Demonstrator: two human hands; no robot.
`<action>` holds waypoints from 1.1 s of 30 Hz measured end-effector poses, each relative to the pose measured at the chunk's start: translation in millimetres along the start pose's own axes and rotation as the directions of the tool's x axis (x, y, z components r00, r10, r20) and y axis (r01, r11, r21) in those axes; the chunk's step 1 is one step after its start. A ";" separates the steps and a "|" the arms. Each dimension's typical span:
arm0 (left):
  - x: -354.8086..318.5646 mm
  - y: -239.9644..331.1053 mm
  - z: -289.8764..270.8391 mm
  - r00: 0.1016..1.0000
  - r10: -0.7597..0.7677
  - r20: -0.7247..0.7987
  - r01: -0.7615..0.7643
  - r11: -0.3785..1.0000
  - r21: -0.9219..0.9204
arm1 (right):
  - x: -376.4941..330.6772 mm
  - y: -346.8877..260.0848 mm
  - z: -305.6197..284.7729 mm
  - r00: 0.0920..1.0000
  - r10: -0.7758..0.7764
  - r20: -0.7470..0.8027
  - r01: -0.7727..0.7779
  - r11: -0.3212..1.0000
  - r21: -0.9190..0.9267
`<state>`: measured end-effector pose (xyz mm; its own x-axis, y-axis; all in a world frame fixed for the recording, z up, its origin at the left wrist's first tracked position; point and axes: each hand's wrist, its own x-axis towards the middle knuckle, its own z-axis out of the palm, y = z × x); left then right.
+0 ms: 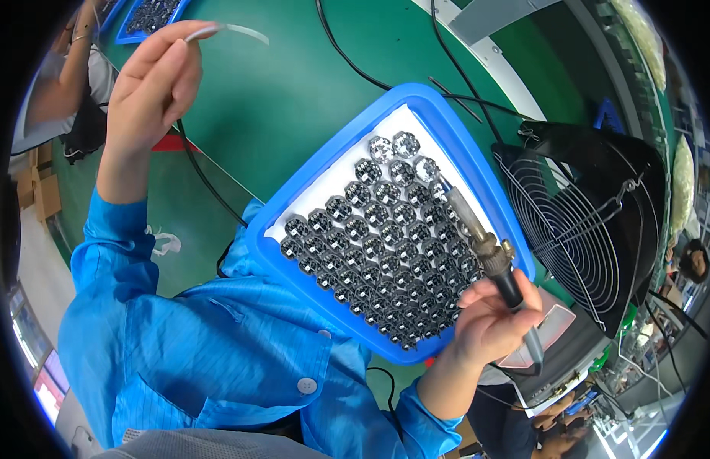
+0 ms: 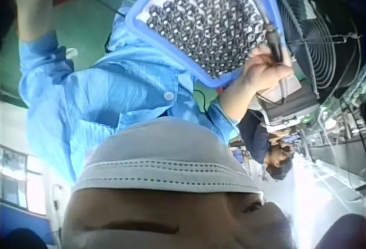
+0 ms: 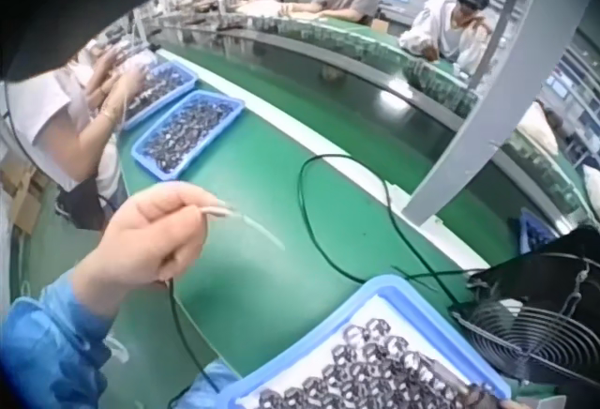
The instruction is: Soldering small electronic components onto a circuit board assembly at a manual station.
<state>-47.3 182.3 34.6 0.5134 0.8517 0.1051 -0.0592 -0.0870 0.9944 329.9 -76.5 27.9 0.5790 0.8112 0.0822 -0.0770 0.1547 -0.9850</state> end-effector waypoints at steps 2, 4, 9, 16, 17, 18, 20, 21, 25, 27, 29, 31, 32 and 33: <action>12.4 3.6 14.7 0.998 -0.040 0.042 0.031 0.978 0.205 | 3.5 6.2 5.5 0.996 -0.070 0.047 0.073 0.995 -0.063; 32.4 0.7 35.0 0.993 -0.090 0.071 0.054 0.912 0.408 | 10.5 4.7 13.4 0.990 -0.102 0.097 0.122 0.967 -0.225; 69.0 -14.9 90.7 0.919 0.211 0.334 -0.356 0.808 0.468 | 30.9 8.8 14.3 0.879 -0.256 0.402 0.428 0.793 -0.433; 86.6 -48.3 120.2 0.864 0.353 0.360 -0.501 0.680 0.535 | 48.1 22.4 22.0 0.800 -0.272 0.535 0.561 0.655 -0.506; 88.0 -49.9 122.0 0.864 0.348 0.363 -0.499 0.682 0.534 | 50.4 23.7 21.7 0.764 -0.262 0.590 0.597 0.633 -0.492; 89.5 -49.9 123.8 0.870 0.329 0.368 -0.487 0.693 0.532 | 50.9 26.2 21.0 0.767 -0.259 0.587 0.593 0.636 -0.494; 91.0 -49.6 127.1 0.876 0.304 0.375 -0.471 0.704 0.531 | 51.2 31.1 20.1 0.818 -0.250 0.518 0.538 0.650 -0.536; 90.8 -49.2 128.6 0.885 0.286 0.367 -0.454 0.700 0.551 | 52.9 33.2 20.1 0.821 -0.246 0.516 0.534 0.654 -0.537; 136.3 -98.6 116.4 0.186 0.828 0.530 -0.951 0.016 0.309 | 59.9 37.5 23.2 0.803 -0.242 0.545 0.549 0.658 -0.516; 137.1 -100.6 118.0 0.191 0.830 0.524 -0.955 0.034 0.295 | 61.8 40.9 21.8 0.795 -0.238 0.557 0.553 0.662 -0.506; 137.0 -102.8 118.3 0.196 0.833 0.517 -0.959 0.052 0.280 | 62.7 44.3 20.7 0.788 -0.239 0.567 0.553 0.678 -0.484; 136.5 -106.1 118.3 0.205 0.834 0.513 -0.955 0.056 0.292 | 63.3 46.6 20.9 0.787 -0.235 0.570 0.555 0.673 -0.489; 136.0 -105.2 118.6 0.209 0.833 0.513 -0.954 0.059 0.293 | 63.9 47.6 21.4 0.784 -0.236 0.574 0.560 0.669 -0.489; 134.5 -103.9 118.2 0.229 0.825 0.516 -0.951 0.077 0.300 | 65.0 47.8 21.8 0.785 -0.233 0.575 0.557 0.670 -0.490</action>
<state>129.1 244.8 -54.0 0.5110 -0.1434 0.8475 -0.2360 -0.9715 -0.0221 346.2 -4.1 -10.5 0.0058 0.9245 0.3810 0.6686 0.2797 -0.6890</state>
